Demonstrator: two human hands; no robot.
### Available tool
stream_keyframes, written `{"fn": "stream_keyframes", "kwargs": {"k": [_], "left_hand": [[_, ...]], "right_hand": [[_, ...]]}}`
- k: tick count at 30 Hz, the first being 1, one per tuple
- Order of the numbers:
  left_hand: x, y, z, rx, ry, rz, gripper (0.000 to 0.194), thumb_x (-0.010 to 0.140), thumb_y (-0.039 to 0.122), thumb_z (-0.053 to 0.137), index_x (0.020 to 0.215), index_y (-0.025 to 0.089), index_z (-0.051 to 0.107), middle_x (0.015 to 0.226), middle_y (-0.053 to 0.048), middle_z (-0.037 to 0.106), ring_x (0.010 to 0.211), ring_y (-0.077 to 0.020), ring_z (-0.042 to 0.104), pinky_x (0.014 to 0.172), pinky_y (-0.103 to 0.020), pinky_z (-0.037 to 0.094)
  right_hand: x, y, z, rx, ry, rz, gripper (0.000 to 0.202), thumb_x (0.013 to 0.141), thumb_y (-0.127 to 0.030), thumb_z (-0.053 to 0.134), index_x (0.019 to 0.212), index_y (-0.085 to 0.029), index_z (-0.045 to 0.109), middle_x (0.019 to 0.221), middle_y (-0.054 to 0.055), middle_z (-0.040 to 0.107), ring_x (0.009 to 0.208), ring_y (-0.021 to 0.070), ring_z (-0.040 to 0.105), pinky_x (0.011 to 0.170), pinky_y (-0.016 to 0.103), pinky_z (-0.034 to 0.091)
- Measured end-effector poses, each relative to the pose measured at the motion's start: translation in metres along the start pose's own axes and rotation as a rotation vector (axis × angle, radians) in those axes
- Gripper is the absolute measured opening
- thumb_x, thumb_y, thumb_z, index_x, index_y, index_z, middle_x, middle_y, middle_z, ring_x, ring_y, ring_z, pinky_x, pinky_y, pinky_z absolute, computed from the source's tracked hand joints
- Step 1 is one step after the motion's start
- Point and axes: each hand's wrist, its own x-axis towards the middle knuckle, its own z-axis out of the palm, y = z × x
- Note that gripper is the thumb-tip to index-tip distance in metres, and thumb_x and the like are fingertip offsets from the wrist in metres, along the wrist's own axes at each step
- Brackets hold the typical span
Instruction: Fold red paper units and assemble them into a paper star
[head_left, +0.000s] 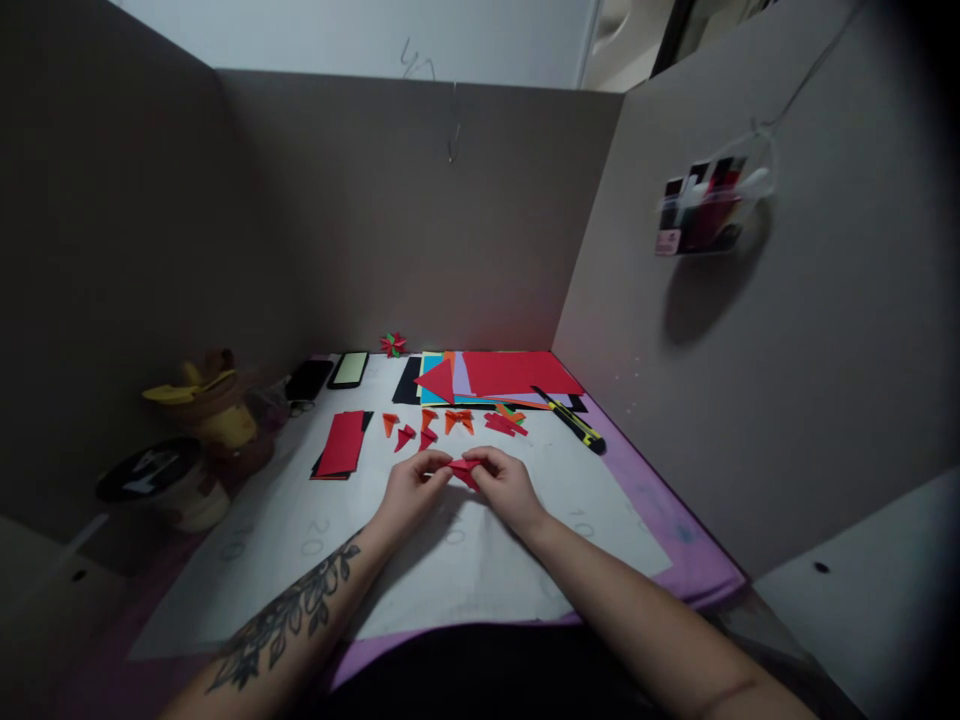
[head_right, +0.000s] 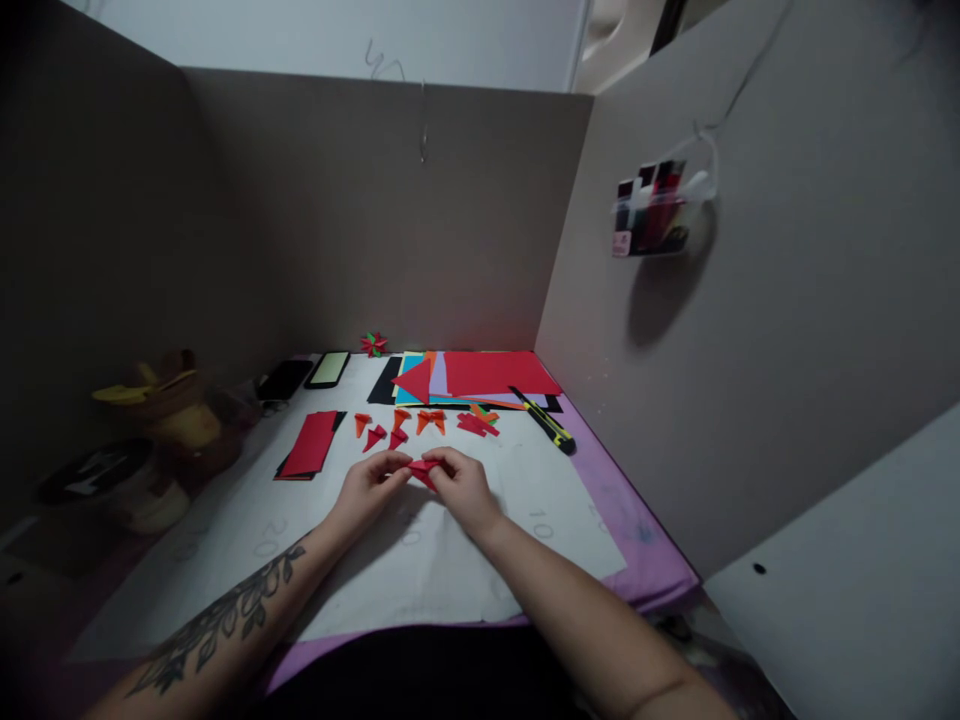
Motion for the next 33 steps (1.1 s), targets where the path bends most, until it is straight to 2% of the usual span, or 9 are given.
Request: {"fn": "stream_keyframes", "kwargs": {"k": [5,8,12,15,18,21,26,29,33], "left_hand": [[-0.003,0.001,0.002,0.002,-0.036,0.002,0.014,0.071,0.026,0.061,0.077,0.016,0.067,0.076,-0.004,0.069,0.071,-0.0164,0.062,0.063,-0.024,0.047],[-0.001,-0.002,0.002,-0.002,-0.046,-0.025,0.015,0.071,0.029,0.062,0.069,0.015,0.066,0.064,-0.003,0.065,0.059,-0.0137,0.058,0.055,-0.022,0.043],[0.003,-0.005,0.0,-0.039,0.051,-0.066,0.017,0.071,0.032,0.062,0.07,0.015,0.064,0.059,-0.001,0.063,0.054,-0.0125,0.055,0.053,-0.022,0.041],[0.004,-0.006,-0.002,-0.014,0.095,-0.029,0.017,0.072,0.033,0.061,0.073,0.015,0.064,0.062,-0.001,0.064,0.058,-0.0133,0.058,0.055,-0.022,0.042],[0.002,-0.006,-0.002,0.042,0.097,0.025,0.017,0.074,0.032,0.06,0.072,0.016,0.065,0.064,-0.001,0.064,0.06,-0.0134,0.057,0.058,-0.023,0.043],[0.001,-0.004,-0.001,0.078,0.124,0.033,0.016,0.073,0.032,0.061,0.07,0.016,0.064,0.064,0.0,0.064,0.059,-0.013,0.056,0.058,-0.023,0.042],[-0.001,-0.005,0.001,0.05,0.115,-0.005,0.015,0.072,0.031,0.061,0.071,0.017,0.066,0.064,-0.001,0.065,0.059,-0.0136,0.057,0.057,-0.023,0.041],[-0.001,-0.008,0.002,0.037,0.073,-0.017,0.016,0.072,0.031,0.062,0.074,0.017,0.067,0.068,-0.002,0.067,0.061,-0.0145,0.058,0.058,-0.023,0.042],[-0.001,-0.007,0.002,0.016,0.024,-0.024,0.012,0.07,0.028,0.064,0.071,0.017,0.068,0.069,-0.002,0.069,0.063,-0.0148,0.059,0.059,-0.023,0.044]], "right_hand": [[0.0,-0.004,0.001,0.003,-0.024,0.046,0.013,0.076,-0.03,0.058,0.074,-0.018,0.064,0.069,0.001,0.064,0.066,0.0153,0.058,0.063,0.027,0.047],[0.001,-0.004,0.002,0.102,-0.06,0.072,0.025,0.079,-0.041,0.057,0.072,-0.017,0.063,0.066,0.002,0.063,0.063,0.0148,0.058,0.059,0.026,0.046],[0.004,-0.003,0.002,0.436,-0.064,0.356,0.037,0.08,-0.051,0.054,0.079,-0.015,0.062,0.067,0.005,0.066,0.057,0.0146,0.061,0.049,0.023,0.045],[0.006,-0.003,0.002,0.62,-0.142,0.556,0.026,0.076,-0.039,0.062,0.082,-0.013,0.063,0.073,0.008,0.068,0.059,0.0144,0.065,0.049,0.021,0.047],[0.008,-0.002,0.0,0.706,-0.164,0.616,0.013,0.071,-0.021,0.066,0.08,-0.012,0.064,0.073,0.008,0.069,0.062,0.0128,0.067,0.053,0.018,0.05],[0.008,0.0,0.001,0.739,-0.136,0.634,0.011,0.068,-0.015,0.067,0.078,-0.013,0.062,0.072,0.007,0.07,0.064,0.0129,0.067,0.055,0.018,0.051],[0.007,0.001,0.005,0.675,-0.13,0.571,0.02,0.064,-0.025,0.074,0.077,-0.013,0.065,0.071,0.005,0.069,0.063,0.012,0.066,0.058,0.02,0.05],[0.005,-0.001,0.007,0.566,-0.114,0.466,0.024,0.064,-0.032,0.073,0.079,-0.014,0.066,0.067,0.002,0.067,0.06,0.0118,0.063,0.06,0.023,0.049],[0.004,-0.003,0.005,0.371,-0.123,0.255,0.018,0.07,-0.034,0.066,0.075,-0.016,0.065,0.059,-0.001,0.062,0.054,0.0108,0.055,0.057,0.024,0.045]]}}
